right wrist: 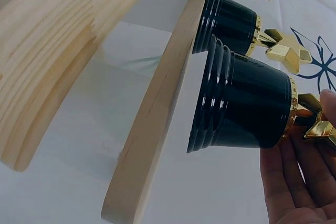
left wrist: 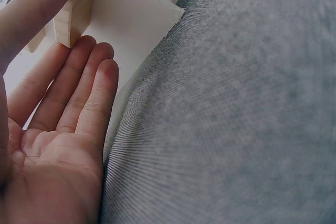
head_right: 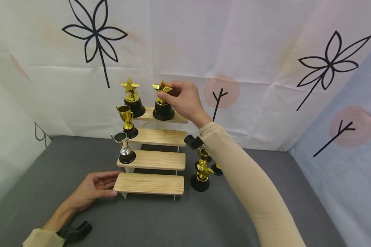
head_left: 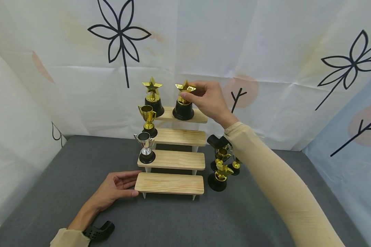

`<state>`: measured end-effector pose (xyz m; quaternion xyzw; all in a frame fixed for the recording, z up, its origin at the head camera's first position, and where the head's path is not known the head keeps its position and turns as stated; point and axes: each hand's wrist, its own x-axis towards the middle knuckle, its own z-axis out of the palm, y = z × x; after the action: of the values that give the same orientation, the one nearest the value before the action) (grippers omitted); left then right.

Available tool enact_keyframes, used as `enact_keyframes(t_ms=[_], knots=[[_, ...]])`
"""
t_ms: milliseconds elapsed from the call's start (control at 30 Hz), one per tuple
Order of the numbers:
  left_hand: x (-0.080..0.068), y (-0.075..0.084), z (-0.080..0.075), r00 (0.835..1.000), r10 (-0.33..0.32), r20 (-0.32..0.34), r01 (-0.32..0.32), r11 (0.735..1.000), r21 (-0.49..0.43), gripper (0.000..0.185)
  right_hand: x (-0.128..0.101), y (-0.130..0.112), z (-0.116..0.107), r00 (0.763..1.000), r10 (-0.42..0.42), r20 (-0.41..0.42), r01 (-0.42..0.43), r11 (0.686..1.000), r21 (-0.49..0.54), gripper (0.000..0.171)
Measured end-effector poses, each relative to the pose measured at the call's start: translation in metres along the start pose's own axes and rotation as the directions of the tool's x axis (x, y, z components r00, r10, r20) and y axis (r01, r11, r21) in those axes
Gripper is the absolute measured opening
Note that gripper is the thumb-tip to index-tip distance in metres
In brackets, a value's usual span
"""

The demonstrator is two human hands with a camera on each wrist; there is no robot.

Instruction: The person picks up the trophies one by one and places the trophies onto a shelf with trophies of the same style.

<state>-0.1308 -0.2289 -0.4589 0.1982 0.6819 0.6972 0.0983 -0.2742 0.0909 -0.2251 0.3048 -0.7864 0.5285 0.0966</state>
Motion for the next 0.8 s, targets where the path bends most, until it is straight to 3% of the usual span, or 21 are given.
enact_keyframes(t_ms=[800], knots=[[0.0, -0.003, -0.002, 1.0, 0.008, 0.003, -0.008, 1.0, -0.017, 0.067, 0.013, 0.008, 0.017, 0.997, 0.078, -0.003, -0.078, 0.997, 0.024, 0.03]])
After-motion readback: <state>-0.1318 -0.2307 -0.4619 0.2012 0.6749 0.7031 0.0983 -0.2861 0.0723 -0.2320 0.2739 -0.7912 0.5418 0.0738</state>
